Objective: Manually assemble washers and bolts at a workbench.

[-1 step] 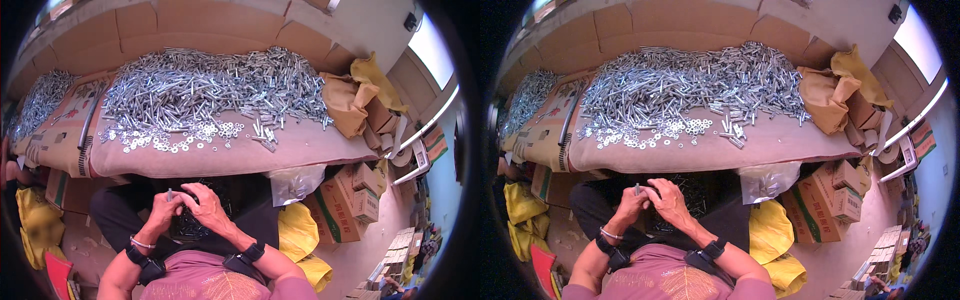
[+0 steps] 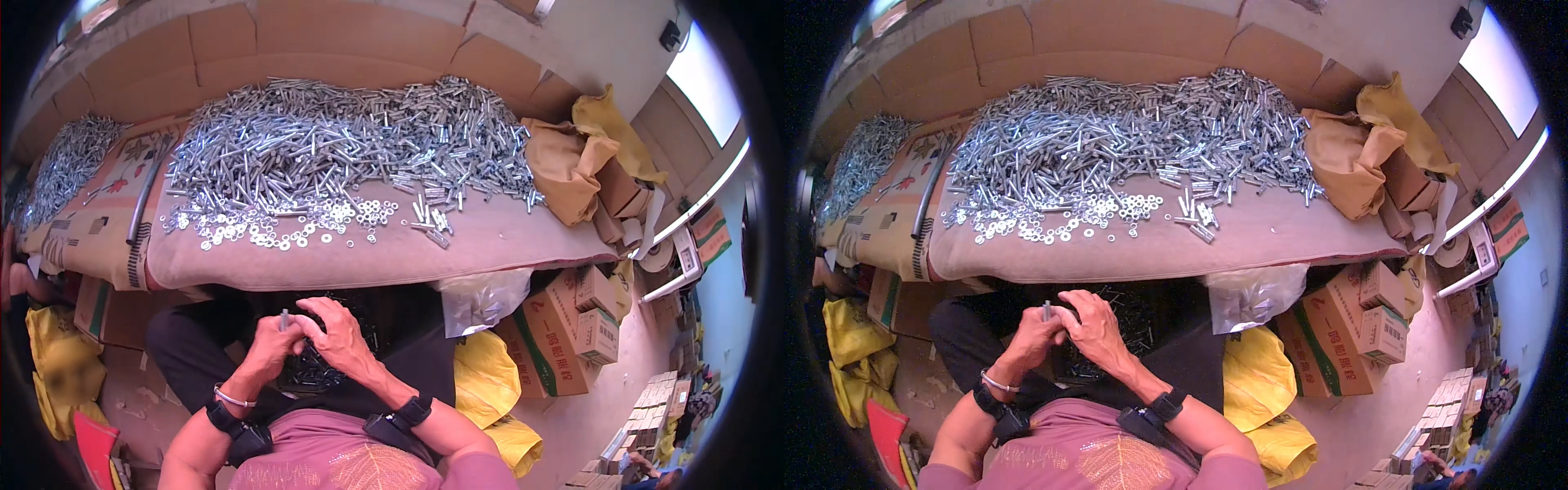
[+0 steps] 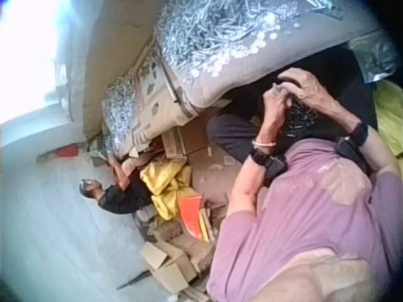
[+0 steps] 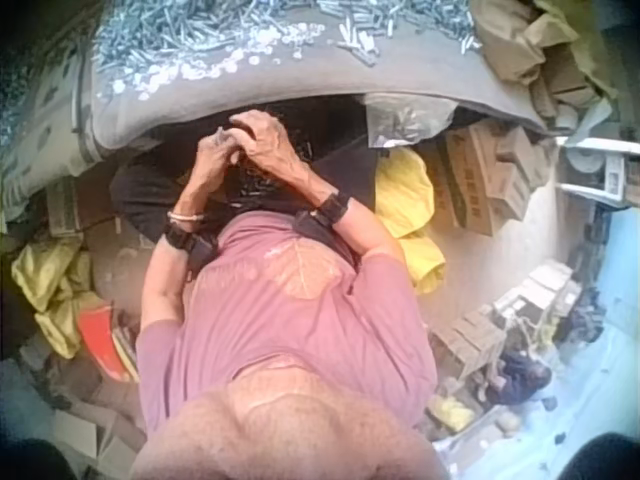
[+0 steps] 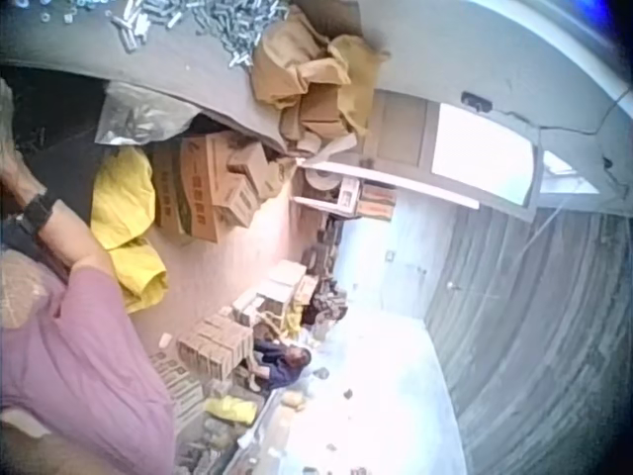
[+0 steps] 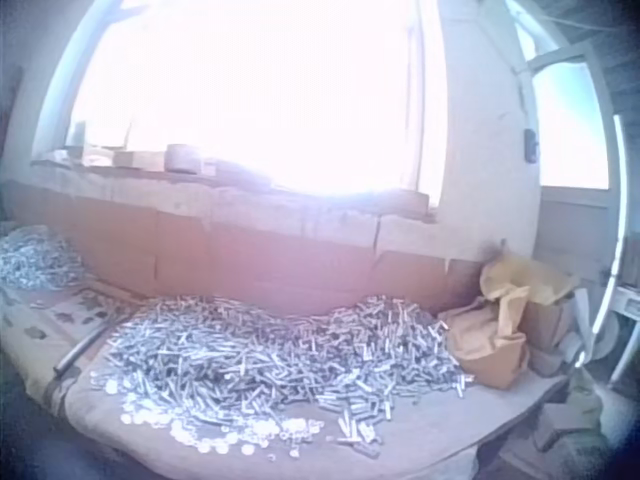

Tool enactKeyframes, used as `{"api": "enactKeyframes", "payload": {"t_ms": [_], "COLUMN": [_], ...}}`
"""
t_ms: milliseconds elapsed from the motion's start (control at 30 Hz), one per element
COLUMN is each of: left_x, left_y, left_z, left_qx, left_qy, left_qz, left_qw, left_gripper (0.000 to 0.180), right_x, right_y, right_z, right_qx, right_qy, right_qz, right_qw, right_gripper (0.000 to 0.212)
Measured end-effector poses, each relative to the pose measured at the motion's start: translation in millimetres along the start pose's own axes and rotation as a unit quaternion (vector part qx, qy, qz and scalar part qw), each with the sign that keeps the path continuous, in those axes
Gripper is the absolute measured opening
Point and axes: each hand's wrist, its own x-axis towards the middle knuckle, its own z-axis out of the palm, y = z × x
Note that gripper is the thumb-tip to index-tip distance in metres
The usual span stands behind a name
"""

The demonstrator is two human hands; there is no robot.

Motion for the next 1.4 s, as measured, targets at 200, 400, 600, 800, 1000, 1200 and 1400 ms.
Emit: {"api": "enactKeyframes", "payload": {"t_ms": [200, 400, 600, 800, 1000, 1200, 1400], "left_x": [7.4, 4.3, 26.0, 27.5, 27.1, 24.6, 22.8], "left_y": [12.6, 46.7, 33.1, 32.3, 29.3, 27.1, 30.8], "left_z": [26.3, 51.2, 54.2, 52.4, 56.8, 54.6, 57.1], "left_qx": [-0.156, -0.25, -0.276, -0.279, -0.272, -0.262, -0.261], "left_qy": [-0.136, -0.097, -0.063, -0.035, -0.024, -0.008, 0.017], "left_qz": [-0.069, -0.114, -0.068, -0.083, -0.063, -0.044, -0.037], "left_qw": [0.976, 0.957, 0.957, 0.956, 0.96, 0.964, 0.965], "left_gripper": [0.01, 0.024, 0.018, 0.016, 0.017, 0.017, 0.017], "right_x": [4.2, 11.3, 30.5, 58.8, 76.8, 84.5, 78.6], "right_y": [-2.6, 11.1, 24.2, 72.7, 111.4, 123.6, 111.1], "right_z": [-23.9, -60.6, -85.5, -135.7, -139.6, -143.7, -151.4], "right_qx": [0.256, 0.283, -0.021, -0.352, -0.496, -0.522, -0.458], "right_qy": [-0.056, 0.036, 0.062, 0.14, 0.15, 0.126, 0.114], "right_qz": [0.239, 0.232, 0.089, 0.014, -0.021, -0.053, -0.08], "right_qw": [0.935, 0.93, 0.994, 0.925, 0.855, 0.842, 0.878], "right_gripper": [0.019, 0.018, 0.019, 0.016, 0.008, 0.009, 0.012]}}
